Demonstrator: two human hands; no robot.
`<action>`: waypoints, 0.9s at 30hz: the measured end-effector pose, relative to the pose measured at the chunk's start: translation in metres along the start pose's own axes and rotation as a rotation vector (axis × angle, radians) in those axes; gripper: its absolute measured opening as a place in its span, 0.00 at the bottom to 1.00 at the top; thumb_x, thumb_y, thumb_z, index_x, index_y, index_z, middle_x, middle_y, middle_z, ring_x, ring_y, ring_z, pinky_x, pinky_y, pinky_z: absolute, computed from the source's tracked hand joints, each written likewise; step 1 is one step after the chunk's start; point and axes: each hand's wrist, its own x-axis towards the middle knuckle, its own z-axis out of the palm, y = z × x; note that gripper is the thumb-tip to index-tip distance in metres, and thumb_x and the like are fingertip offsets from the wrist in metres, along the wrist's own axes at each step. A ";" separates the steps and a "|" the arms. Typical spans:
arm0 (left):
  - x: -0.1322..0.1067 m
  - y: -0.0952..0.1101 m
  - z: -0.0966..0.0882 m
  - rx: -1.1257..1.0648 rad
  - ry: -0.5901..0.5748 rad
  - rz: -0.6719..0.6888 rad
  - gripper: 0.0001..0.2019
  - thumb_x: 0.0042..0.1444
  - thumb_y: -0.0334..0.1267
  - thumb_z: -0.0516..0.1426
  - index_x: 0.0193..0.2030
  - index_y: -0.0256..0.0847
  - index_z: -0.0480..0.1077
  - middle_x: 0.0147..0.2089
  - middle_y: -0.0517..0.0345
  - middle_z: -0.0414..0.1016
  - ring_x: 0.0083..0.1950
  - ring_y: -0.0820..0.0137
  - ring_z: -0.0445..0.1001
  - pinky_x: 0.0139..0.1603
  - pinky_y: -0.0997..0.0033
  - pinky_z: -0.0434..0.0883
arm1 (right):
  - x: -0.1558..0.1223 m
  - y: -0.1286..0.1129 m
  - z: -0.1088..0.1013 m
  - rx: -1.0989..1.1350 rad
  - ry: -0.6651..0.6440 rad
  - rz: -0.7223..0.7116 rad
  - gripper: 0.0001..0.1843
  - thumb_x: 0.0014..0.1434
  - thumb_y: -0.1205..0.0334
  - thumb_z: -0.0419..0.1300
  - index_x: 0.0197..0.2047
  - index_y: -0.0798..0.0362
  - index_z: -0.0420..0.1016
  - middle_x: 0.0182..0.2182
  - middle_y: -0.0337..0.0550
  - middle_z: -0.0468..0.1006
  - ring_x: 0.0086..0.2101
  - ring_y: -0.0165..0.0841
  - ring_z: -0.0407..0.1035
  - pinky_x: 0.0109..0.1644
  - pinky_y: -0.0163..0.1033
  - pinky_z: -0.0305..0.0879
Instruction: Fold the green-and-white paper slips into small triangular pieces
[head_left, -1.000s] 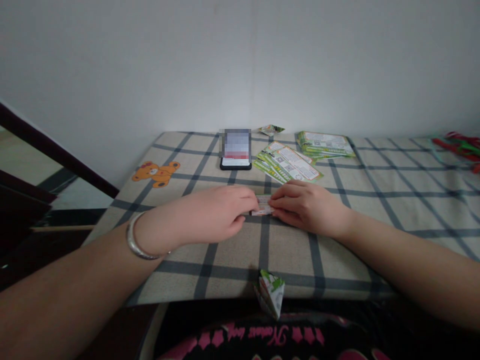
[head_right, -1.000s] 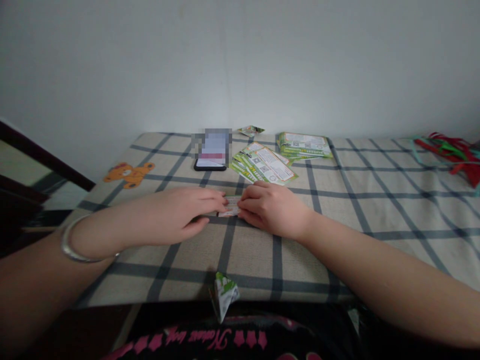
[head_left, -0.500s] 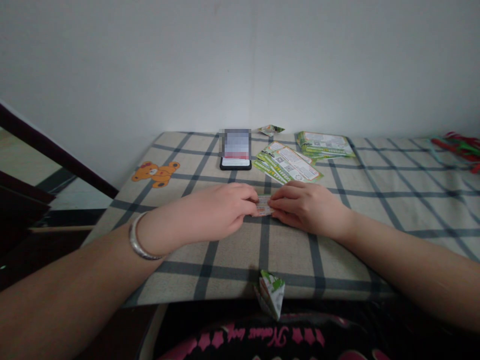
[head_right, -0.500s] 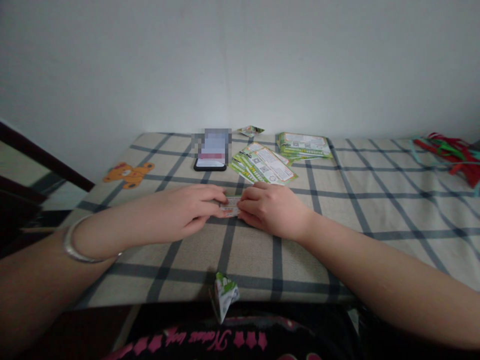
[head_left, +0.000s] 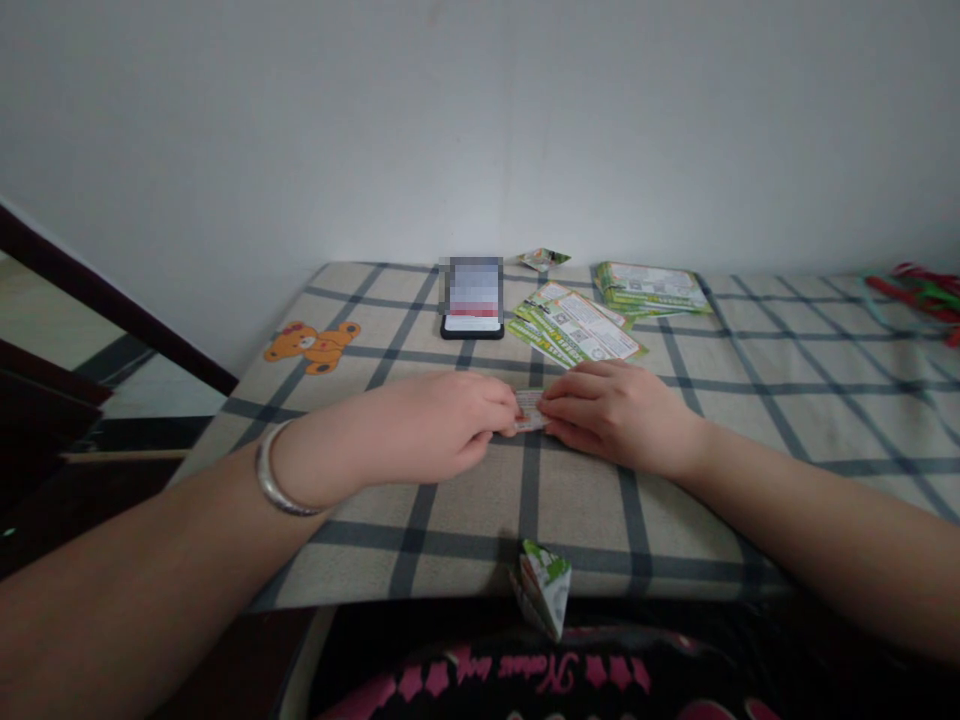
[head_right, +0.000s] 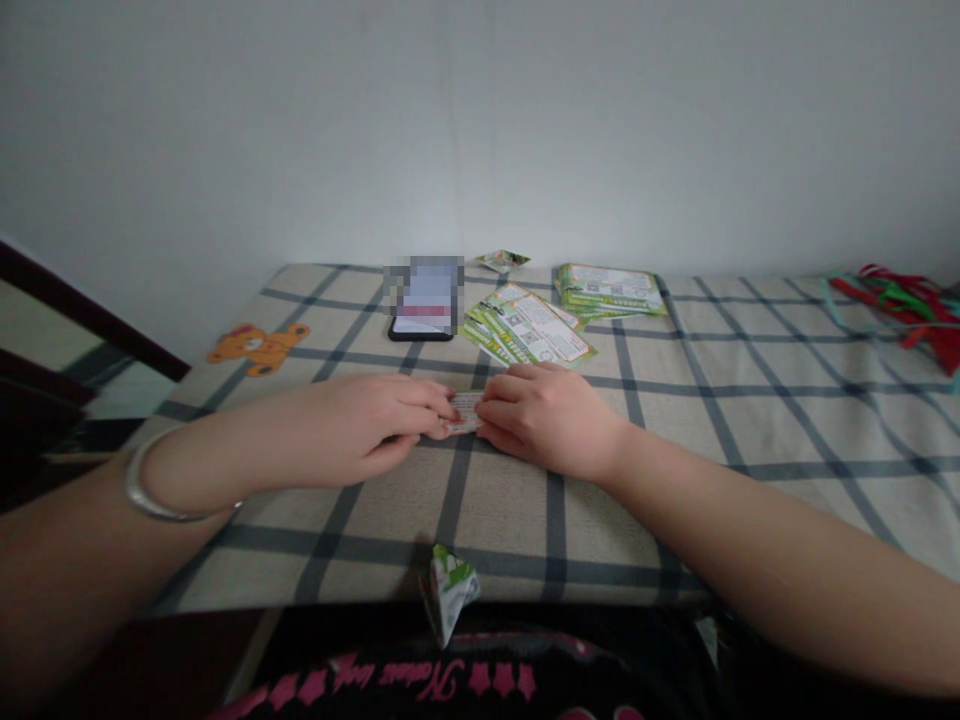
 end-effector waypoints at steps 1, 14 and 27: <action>0.001 0.000 0.000 -0.004 0.003 -0.002 0.16 0.58 0.25 0.51 0.48 0.39 0.76 0.51 0.54 0.76 0.53 0.68 0.74 0.58 0.67 0.68 | 0.000 0.000 0.000 0.009 0.010 -0.010 0.14 0.68 0.58 0.52 0.43 0.52 0.79 0.38 0.44 0.79 0.36 0.35 0.71 0.39 0.41 0.65; 0.003 0.002 0.007 0.246 0.028 -0.006 0.09 0.57 0.28 0.53 0.40 0.39 0.75 0.44 0.56 0.75 0.48 0.65 0.73 0.50 0.64 0.70 | 0.004 -0.002 0.004 0.122 0.023 -0.165 0.15 0.65 0.64 0.54 0.52 0.53 0.75 0.44 0.43 0.79 0.43 0.38 0.69 0.46 0.44 0.67; 0.000 0.005 0.015 0.369 0.078 0.061 0.06 0.58 0.29 0.53 0.36 0.38 0.72 0.40 0.55 0.73 0.45 0.64 0.71 0.44 0.62 0.70 | 0.014 -0.012 -0.007 -0.013 -0.079 -0.198 0.12 0.66 0.64 0.51 0.44 0.54 0.76 0.44 0.45 0.77 0.41 0.38 0.68 0.42 0.44 0.65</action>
